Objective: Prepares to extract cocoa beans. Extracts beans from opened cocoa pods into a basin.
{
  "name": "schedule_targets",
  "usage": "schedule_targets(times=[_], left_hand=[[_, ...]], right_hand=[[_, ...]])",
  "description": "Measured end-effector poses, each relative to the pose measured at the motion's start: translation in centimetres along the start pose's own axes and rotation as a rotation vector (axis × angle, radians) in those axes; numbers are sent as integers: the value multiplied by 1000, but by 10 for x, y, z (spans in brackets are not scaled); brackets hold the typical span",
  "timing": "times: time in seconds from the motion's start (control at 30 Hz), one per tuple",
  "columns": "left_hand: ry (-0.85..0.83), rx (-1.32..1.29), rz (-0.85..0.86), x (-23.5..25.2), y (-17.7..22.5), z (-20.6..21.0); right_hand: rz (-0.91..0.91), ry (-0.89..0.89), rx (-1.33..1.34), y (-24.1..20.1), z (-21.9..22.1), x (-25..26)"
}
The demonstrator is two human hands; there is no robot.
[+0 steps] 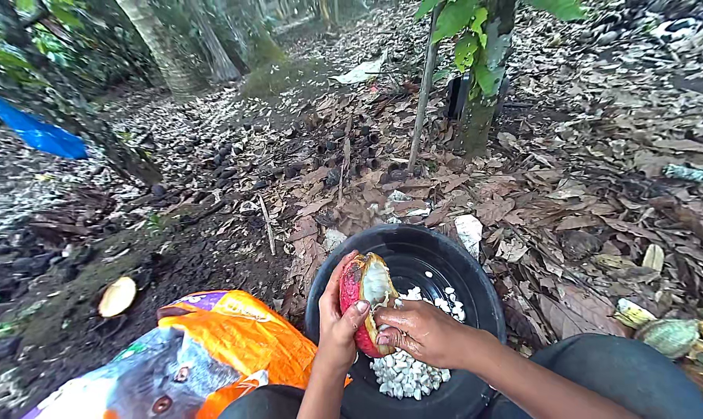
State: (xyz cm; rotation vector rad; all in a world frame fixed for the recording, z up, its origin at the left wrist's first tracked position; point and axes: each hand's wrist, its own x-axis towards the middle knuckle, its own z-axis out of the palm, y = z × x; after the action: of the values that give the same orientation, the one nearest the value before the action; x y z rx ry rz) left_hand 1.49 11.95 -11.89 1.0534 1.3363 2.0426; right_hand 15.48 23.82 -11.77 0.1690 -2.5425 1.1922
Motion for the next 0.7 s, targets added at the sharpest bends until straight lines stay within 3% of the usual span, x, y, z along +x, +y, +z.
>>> schedule_targets(times=[0.33, 0.43, 0.7], left_hand=[[94, 37, -30, 3, 6, -5], [131, 31, -52, 6, 10, -7], [-75, 196, -2, 4, 10, -9]], right_hand=[[-70, 81, -245, 10, 15, -6], [-26, 3, -302, 9, 11, -6], [59, -220, -285, -3, -1, -2]])
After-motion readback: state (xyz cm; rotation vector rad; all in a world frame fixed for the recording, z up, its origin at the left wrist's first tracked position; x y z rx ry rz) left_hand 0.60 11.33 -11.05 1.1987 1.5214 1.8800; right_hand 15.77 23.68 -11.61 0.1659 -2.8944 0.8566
